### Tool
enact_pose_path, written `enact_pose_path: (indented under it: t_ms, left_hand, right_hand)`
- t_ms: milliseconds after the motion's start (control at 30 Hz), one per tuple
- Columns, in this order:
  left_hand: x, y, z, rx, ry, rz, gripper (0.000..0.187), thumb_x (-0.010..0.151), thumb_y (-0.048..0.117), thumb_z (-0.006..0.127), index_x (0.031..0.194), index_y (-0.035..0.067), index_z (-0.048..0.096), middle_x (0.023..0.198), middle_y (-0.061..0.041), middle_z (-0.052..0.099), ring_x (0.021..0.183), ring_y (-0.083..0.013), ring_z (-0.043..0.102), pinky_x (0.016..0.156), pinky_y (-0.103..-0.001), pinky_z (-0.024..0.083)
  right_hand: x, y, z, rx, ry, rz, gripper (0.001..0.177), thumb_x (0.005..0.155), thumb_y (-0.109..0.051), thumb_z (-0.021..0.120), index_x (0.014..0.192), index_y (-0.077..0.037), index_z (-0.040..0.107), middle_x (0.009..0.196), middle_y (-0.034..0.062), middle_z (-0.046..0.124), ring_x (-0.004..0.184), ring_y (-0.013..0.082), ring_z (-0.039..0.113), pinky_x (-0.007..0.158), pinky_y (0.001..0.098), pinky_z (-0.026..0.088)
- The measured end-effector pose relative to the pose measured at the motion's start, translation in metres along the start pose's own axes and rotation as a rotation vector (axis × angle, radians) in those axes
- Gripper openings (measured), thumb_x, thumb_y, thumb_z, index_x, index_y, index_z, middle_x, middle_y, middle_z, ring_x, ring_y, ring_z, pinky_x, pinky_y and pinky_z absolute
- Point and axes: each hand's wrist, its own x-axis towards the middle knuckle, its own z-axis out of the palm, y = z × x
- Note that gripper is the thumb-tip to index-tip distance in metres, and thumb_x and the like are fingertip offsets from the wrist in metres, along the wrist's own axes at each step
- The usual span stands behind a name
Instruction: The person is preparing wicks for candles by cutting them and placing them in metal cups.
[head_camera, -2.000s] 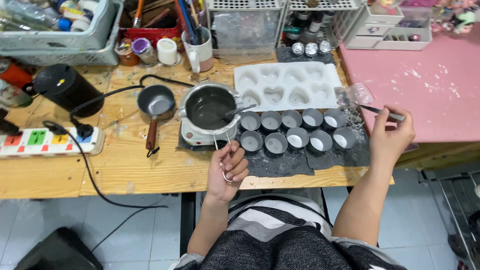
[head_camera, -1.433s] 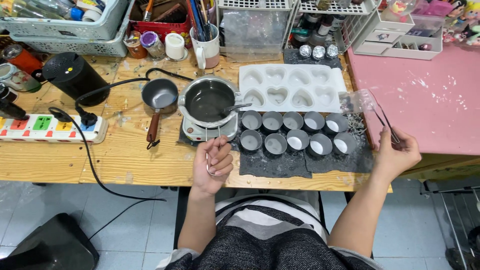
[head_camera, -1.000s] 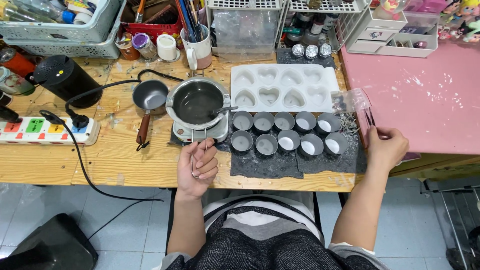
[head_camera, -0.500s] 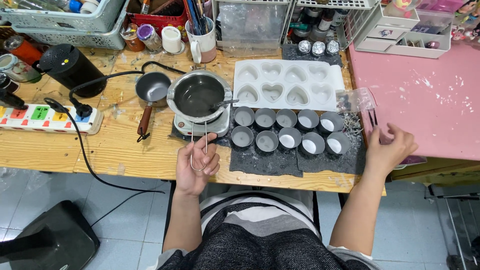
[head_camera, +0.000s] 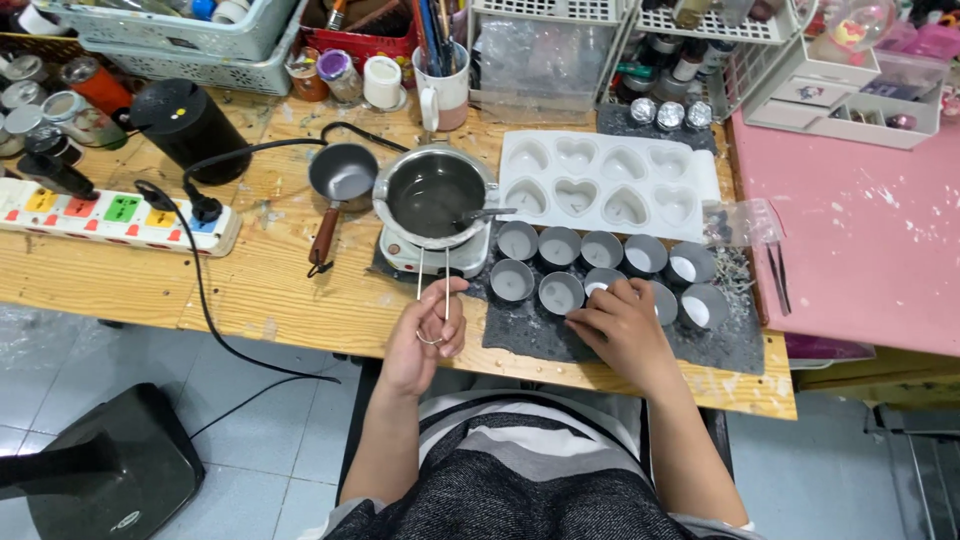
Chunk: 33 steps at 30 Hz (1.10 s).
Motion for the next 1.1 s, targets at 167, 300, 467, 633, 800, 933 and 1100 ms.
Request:
enact_pose_path:
  t_ms: [167,300,467,633,800,933,1100]
  left_hand:
    - [0.001,-0.001,-0.001,0.006,-0.010,0.011,0.043,0.109,0.030,0.034,0.127,-0.003,0.054,0.067,0.000,0.046,0.053,-0.0095,0.041,0.049,-0.024,0.036]
    - [0.000,-0.001,-0.001,-0.018,-0.014,0.028,0.043,0.109,0.031,0.035,0.126,-0.004,0.054,0.068,-0.001,0.046,0.054,-0.0100,0.041,0.050,-0.024,0.037]
    - [0.001,-0.001,-0.003,-0.040,-0.033,0.026,0.044,0.109,0.031,0.035,0.127,-0.004,0.054,0.069,-0.001,0.046,0.054,-0.0101,0.042,0.051,-0.025,0.036]
    - [0.000,-0.004,-0.005,-0.065,-0.060,0.039,0.045,0.108,0.032,0.035,0.128,-0.004,0.053,0.069,-0.001,0.046,0.055,-0.0104,0.042,0.051,-0.025,0.036]
    - [-0.001,-0.007,-0.005,-0.038,-0.029,0.037,0.045,0.109,0.033,0.035,0.128,-0.003,0.053,0.070,-0.001,0.047,0.056,-0.0104,0.042,0.052,-0.024,0.036]
    - [-0.002,-0.007,-0.005,-0.055,-0.037,0.033,0.044,0.108,0.033,0.035,0.128,-0.002,0.053,0.070,-0.001,0.047,0.057,-0.0106,0.043,0.052,-0.024,0.036]
    - [-0.003,-0.008,-0.008,-0.066,-0.043,0.026,0.045,0.108,0.033,0.035,0.130,-0.002,0.052,0.072,0.000,0.048,0.057,-0.0099,0.043,0.052,-0.024,0.036]
  right_hand:
    - [0.012,-0.006,-0.004,-0.043,-0.073,0.028,0.015,0.077,-0.019,0.082,0.089,-0.014,0.075,0.084,-0.0015,0.060,0.089,0.0209,0.056,0.092,0.0432,0.038]
    - [0.019,-0.005,-0.007,-0.058,-0.183,0.026,0.016,0.077,-0.017,0.083,0.090,-0.014,0.075,0.084,-0.0004,0.061,0.090,0.0210,0.057,0.090,0.0403,0.038]
    - [0.039,-0.011,-0.049,0.112,-0.020,0.000,0.018,0.074,-0.015,0.085,0.089,-0.014,0.077,0.081,-0.0013,0.060,0.084,0.0193,0.054,0.084,0.0386,0.036]
    - [0.098,-0.049,-0.072,0.126,0.136,-0.092,0.020,0.077,-0.014,0.085,0.096,-0.016,0.079,0.079,-0.0013,0.057,0.082,0.0197,0.051,0.079,0.0355,0.035]
    - [0.171,-0.079,-0.028,-0.107,0.165,-0.259,0.012,0.079,-0.019,0.085,0.085,-0.014,0.076,0.082,0.0011,0.056,0.087,0.0231,0.052,0.088,0.0430,0.037]
    - [0.204,-0.075,0.018,-0.213,0.106,-0.317,0.007,0.076,-0.020,0.079,0.074,-0.016,0.074,0.081,0.0003,0.057,0.097,0.0231,0.056,0.090,0.0436,0.038]
    - [0.218,-0.067,0.049,-0.388,-0.121,-0.287,0.010,0.076,-0.020,0.073,0.068,-0.015,0.073,0.081,-0.0003,0.063,0.097,0.0216,0.057,0.087,0.0422,0.039]
